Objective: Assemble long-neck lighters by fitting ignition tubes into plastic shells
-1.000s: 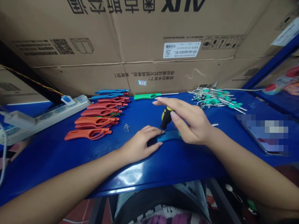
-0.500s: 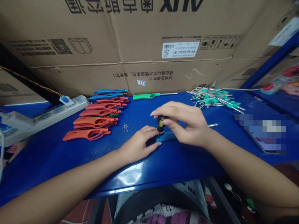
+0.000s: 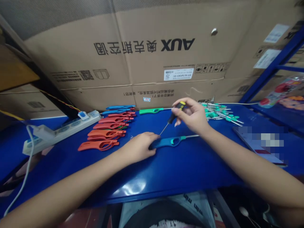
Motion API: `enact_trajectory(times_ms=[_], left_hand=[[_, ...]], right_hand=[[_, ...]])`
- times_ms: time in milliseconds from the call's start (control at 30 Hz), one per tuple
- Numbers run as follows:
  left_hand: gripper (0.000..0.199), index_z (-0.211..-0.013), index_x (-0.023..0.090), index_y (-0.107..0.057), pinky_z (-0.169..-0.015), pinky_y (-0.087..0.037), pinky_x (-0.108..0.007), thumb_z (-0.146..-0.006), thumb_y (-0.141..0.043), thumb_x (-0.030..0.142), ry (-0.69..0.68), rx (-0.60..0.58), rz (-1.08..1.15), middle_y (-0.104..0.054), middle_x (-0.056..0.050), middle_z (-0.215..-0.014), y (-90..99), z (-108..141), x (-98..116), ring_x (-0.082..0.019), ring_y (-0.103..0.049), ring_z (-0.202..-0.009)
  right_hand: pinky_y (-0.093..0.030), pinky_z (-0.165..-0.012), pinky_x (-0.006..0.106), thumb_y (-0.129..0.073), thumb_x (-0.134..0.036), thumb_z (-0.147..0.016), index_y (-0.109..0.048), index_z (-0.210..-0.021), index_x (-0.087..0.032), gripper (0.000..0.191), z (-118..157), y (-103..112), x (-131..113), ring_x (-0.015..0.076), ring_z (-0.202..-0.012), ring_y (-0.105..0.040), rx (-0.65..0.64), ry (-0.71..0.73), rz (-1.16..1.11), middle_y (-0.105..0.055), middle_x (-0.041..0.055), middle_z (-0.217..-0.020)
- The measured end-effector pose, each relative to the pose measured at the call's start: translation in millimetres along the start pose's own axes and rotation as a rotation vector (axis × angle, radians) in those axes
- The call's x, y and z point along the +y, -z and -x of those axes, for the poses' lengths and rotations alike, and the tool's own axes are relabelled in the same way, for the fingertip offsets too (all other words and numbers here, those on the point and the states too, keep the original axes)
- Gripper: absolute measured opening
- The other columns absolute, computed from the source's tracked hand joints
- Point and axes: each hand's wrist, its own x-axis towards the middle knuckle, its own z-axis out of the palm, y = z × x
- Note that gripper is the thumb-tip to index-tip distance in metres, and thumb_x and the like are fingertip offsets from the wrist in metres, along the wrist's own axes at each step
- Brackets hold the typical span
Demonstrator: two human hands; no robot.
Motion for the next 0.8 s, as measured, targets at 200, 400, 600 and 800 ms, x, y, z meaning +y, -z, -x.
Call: enact_trajectory(times_ms=[200, 400, 600, 800], left_hand=[[0.048, -0.118, 0.019, -0.071, -0.093, -0.053, -0.029, -0.071, -0.068, 0.013, 0.143, -0.139, -0.246, -0.072, -0.008, -0.121, 43.5, -30, -47, -0.025, -0.069, -0.109], [0.041, -0.116, 0.021, -0.075, -0.088, -0.053, -0.027, -0.076, -0.067, 0.02, 0.22, -0.188, -0.341, -0.076, -0.005, -0.115, 63.0, -65, -86, -0.022, -0.071, -0.101], [0.04, -0.118, 0.019, -0.074, -0.089, -0.053, -0.028, -0.08, -0.067, 0.028, 0.256, -0.18, -0.424, -0.076, -0.008, -0.117, 60.9, -79, -103, -0.025, -0.07, -0.105], [0.041, -0.121, 0.018, -0.071, -0.096, -0.052, -0.032, -0.082, -0.065, 0.027, 0.29, -0.093, -0.468, -0.074, -0.01, -0.12, 53.9, -79, -108, -0.028, -0.068, -0.11]], right_hand=[[-0.054, -0.052, 0.03, -0.071, -0.044, -0.083, -0.055, -0.09, -0.023, 0.027, -8, 66, 55, 0.0143, -0.052, -0.06, 0.428, 0.065, 0.393, -0.056, -0.004, -0.072], [-0.051, -0.084, 0.038, -0.058, -0.029, -0.087, -0.053, -0.082, -0.022, 0.01, -9, 94, 79, 0.0234, -0.087, -0.063, 0.269, 0.159, 0.979, -0.063, 0.0071, -0.088], [-0.049, -0.093, 0.038, -0.056, -0.022, -0.086, -0.058, -0.087, -0.021, 0.003, -6, 97, 90, 0.0257, -0.099, -0.061, 0.025, -0.056, 1.11, -0.058, 0.0107, -0.099], [-0.051, -0.084, 0.036, -0.06, -0.019, -0.082, -0.065, -0.098, -0.019, 0.017, 4, 94, 101, 0.0244, -0.089, -0.063, -0.193, -0.26, 1.175, -0.056, 0.0115, -0.107]])
